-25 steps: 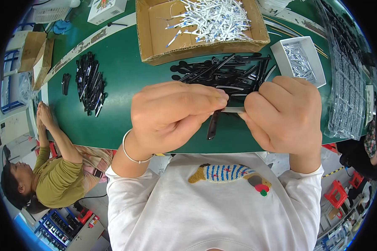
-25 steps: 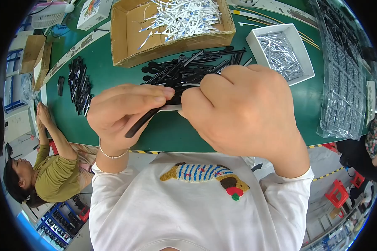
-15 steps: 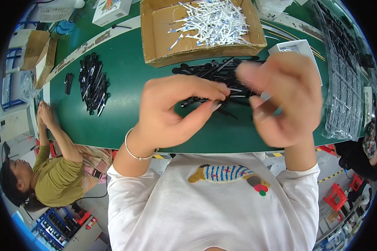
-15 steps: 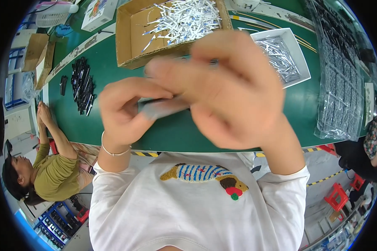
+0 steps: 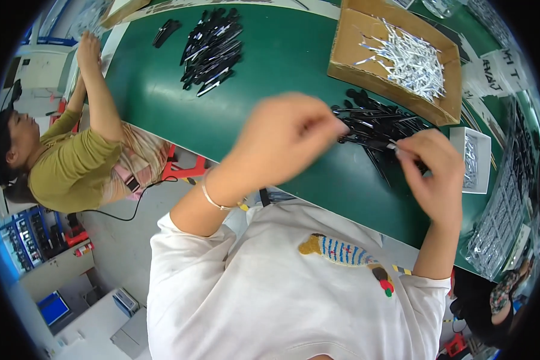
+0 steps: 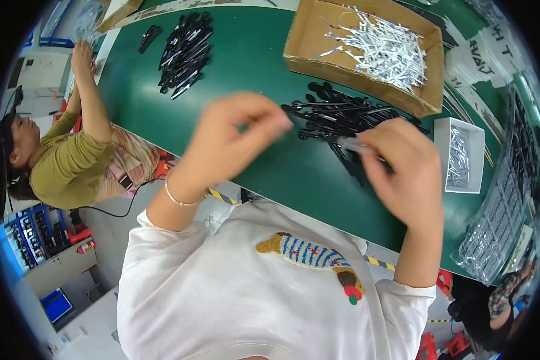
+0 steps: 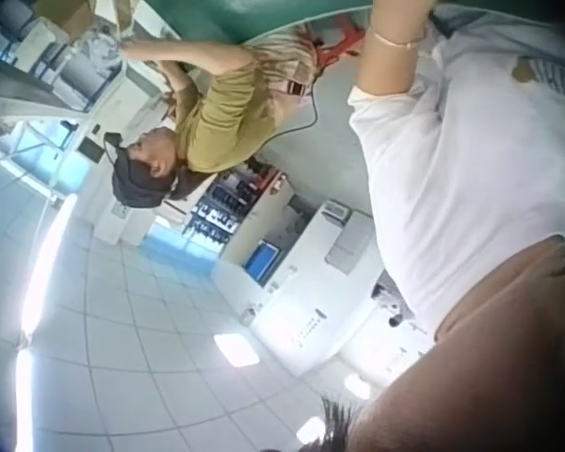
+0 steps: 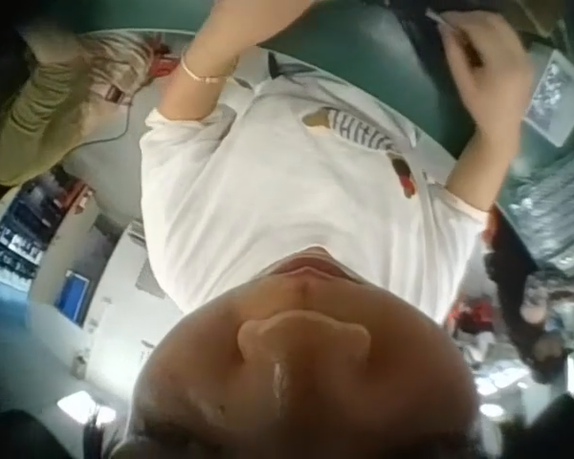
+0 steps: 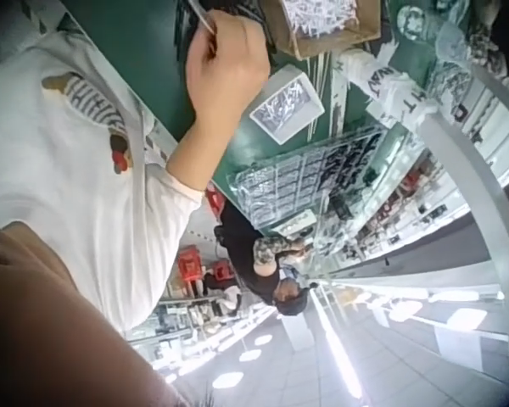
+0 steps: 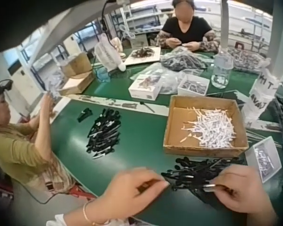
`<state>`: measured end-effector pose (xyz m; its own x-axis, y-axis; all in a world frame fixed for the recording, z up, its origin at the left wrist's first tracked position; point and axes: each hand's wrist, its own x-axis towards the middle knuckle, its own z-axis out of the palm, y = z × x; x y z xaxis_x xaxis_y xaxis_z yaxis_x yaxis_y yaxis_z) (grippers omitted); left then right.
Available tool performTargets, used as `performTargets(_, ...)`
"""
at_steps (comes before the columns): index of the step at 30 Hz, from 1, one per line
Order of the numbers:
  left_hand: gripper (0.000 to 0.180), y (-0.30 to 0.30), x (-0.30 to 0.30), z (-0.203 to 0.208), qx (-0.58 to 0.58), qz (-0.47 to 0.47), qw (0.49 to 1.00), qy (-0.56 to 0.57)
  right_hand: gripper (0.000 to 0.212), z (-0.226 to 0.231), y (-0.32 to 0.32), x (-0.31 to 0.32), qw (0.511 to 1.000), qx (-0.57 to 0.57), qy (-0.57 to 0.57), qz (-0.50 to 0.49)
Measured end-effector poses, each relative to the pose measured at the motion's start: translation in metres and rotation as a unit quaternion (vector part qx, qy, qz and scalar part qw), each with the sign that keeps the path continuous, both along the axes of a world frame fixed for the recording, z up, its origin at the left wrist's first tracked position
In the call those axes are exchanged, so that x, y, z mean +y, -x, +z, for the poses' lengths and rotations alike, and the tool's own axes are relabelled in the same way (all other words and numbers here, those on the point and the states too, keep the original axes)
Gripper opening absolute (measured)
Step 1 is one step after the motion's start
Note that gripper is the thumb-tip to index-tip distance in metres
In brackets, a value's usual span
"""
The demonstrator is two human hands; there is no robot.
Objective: The person assembles small black components by inserting a thin white strip into each one using tweezers.
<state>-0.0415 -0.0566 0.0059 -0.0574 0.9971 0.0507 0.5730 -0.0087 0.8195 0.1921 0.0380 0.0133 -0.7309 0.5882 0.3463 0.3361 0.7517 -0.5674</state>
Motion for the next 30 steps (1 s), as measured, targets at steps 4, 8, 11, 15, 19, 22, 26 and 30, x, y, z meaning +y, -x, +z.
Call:
performTargets(4,0.012,0.082,-0.017,-0.034,0.337,0.254,0.890,-0.174,0.017,-0.004,-0.009,0.014,0.994,-0.078,0.002,-0.074)
performTargets(8,0.014,0.098,-0.031,-0.042,0.401,0.245,0.873,-0.130,0.017,0.000,-0.012,0.021,0.995,-0.027,-0.002,-0.094)
performTargets(11,0.011,0.090,-0.030,-0.039,0.373,0.240,0.890,-0.107,0.013,0.000,-0.017,0.026,0.990,-0.006,-0.029,-0.136)
performTargets(15,0.008,0.076,-0.025,-0.033,0.325,0.202,0.920,-0.084,0.011,0.001,-0.018,0.027,0.985,0.019,-0.011,-0.168)
performTargets(19,0.020,0.041,-0.006,-0.024,-0.141,0.188,0.971,-0.054,0.011,-0.003,-0.013,0.022,0.980,0.084,-0.021,-0.178)
performTargets(22,0.018,-0.006,0.020,0.005,-0.402,0.048,0.914,-0.025,0.032,-0.004,0.000,-0.001,0.976,0.116,0.124,-0.137)
performTargets(26,0.016,-0.052,0.054,0.004,-0.555,-0.091,0.827,0.025,0.035,-0.006,0.003,-0.016,0.958,0.227,0.131,-0.119)
performTargets(30,0.030,-0.063,0.061,0.010,-0.484,-0.099,0.870,-0.013,0.022,0.001,-0.015,0.000,0.968,0.215,0.090,-0.091)
